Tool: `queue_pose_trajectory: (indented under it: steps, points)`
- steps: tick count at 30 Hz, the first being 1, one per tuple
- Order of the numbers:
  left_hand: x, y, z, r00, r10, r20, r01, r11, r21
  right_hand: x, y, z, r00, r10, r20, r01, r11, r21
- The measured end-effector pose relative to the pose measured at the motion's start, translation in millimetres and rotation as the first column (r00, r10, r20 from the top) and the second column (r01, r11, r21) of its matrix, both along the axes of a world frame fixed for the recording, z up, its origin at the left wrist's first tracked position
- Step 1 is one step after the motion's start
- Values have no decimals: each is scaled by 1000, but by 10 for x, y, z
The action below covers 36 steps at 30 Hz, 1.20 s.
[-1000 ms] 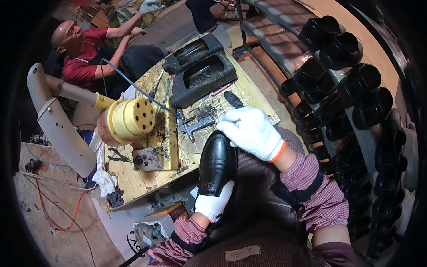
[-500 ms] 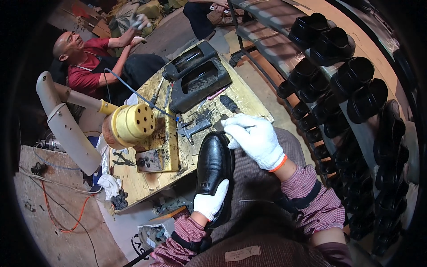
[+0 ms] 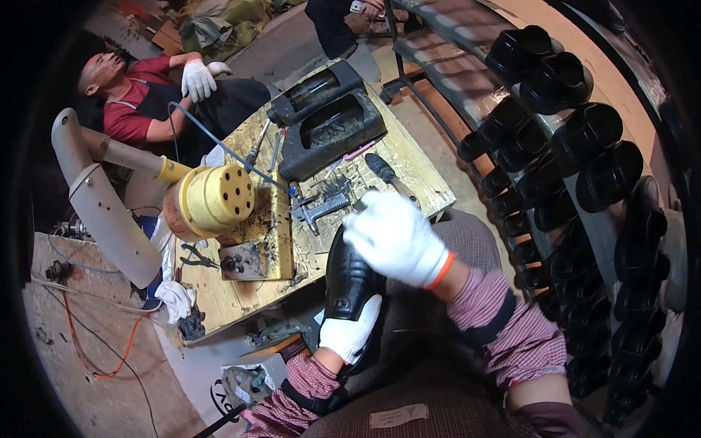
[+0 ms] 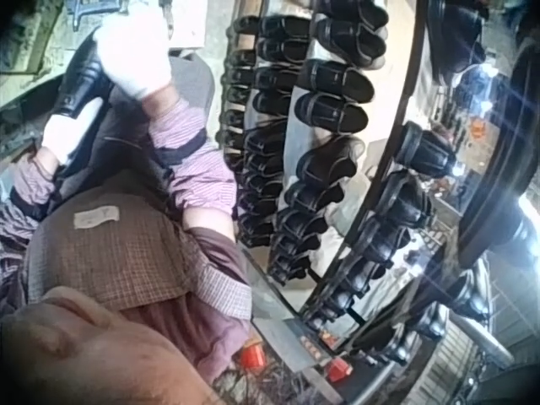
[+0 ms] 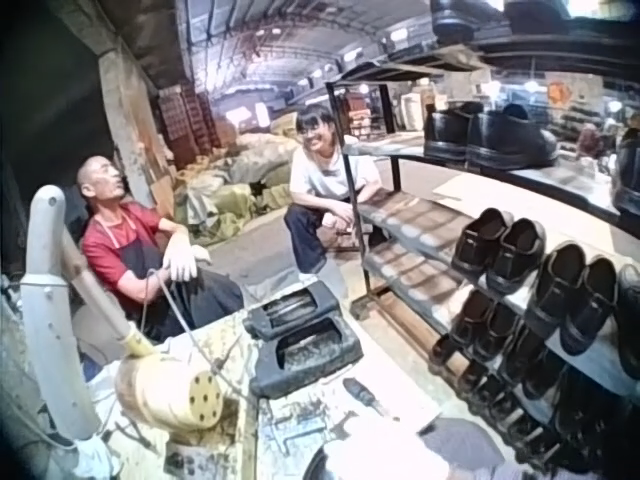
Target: Cleaning and polishing black leather loafers at a shoe manufacturing station.
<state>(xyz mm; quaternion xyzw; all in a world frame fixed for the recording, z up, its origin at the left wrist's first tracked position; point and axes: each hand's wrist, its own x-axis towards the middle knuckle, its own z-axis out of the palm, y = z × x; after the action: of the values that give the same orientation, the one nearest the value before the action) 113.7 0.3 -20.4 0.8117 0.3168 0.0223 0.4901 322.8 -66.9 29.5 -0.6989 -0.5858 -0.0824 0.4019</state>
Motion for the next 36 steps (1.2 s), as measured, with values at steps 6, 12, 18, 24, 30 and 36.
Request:
queue_pose_trajectory:
  steps: [6,12,18,24,30,36]
  points:
    - [-51,-41,146,997,53,-54,-58,993,-99,-206,-229,-416,509,21,-861,245,955,168]
    - [-35,-36,125,996,92,12,-90,991,-104,-71,-362,52,663,35,-747,67,992,105]
    - [-29,-7,151,997,78,-20,-81,973,-218,42,-283,152,785,-31,-619,75,996,45]
    - [-10,18,101,999,15,44,-8,989,-148,175,-166,133,989,50,136,-50,999,-3]
    - [28,62,14,983,-116,145,96,986,136,-87,-18,-197,992,-118,-33,117,993,-30]
    - [-68,19,97,999,41,6,-39,979,-199,-117,-300,-206,343,-4,-939,258,962,90]
